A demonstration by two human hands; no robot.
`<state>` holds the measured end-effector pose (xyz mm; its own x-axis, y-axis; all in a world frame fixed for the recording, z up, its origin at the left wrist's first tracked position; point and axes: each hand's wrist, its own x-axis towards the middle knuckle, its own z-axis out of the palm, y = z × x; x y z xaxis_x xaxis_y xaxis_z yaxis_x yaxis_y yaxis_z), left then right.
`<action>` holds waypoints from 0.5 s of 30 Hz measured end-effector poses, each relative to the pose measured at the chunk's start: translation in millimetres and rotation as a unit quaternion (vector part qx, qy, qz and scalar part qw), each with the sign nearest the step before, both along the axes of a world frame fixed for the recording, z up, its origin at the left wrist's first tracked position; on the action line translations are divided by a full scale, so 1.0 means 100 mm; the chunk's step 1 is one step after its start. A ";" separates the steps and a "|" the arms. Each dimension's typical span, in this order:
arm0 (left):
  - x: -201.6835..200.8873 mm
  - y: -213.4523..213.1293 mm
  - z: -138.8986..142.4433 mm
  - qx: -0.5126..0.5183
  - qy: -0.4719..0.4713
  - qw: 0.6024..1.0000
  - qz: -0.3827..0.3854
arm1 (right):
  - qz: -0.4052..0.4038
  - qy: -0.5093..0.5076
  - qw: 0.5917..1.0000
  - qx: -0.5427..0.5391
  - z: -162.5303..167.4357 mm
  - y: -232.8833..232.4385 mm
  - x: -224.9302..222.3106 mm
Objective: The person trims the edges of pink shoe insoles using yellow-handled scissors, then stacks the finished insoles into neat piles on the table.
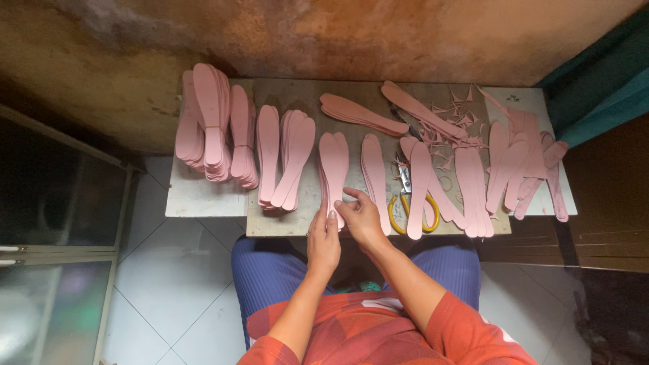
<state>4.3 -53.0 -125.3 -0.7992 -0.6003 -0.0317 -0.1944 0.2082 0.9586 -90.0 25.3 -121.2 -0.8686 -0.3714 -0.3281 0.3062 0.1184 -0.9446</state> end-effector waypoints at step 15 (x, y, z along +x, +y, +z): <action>-0.55 -0.43 0.11 0.002 0.038 0.999 -0.037 | -0.040 0.151 0.987 -0.029 0.18 -0.20 -0.30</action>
<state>-51.0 -95.9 -114.0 -0.8416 -0.5394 0.0281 -0.1060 0.2160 0.9706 -119.5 5.1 -103.5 -0.9511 -0.3075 -0.0295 0.0152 0.0487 -0.9987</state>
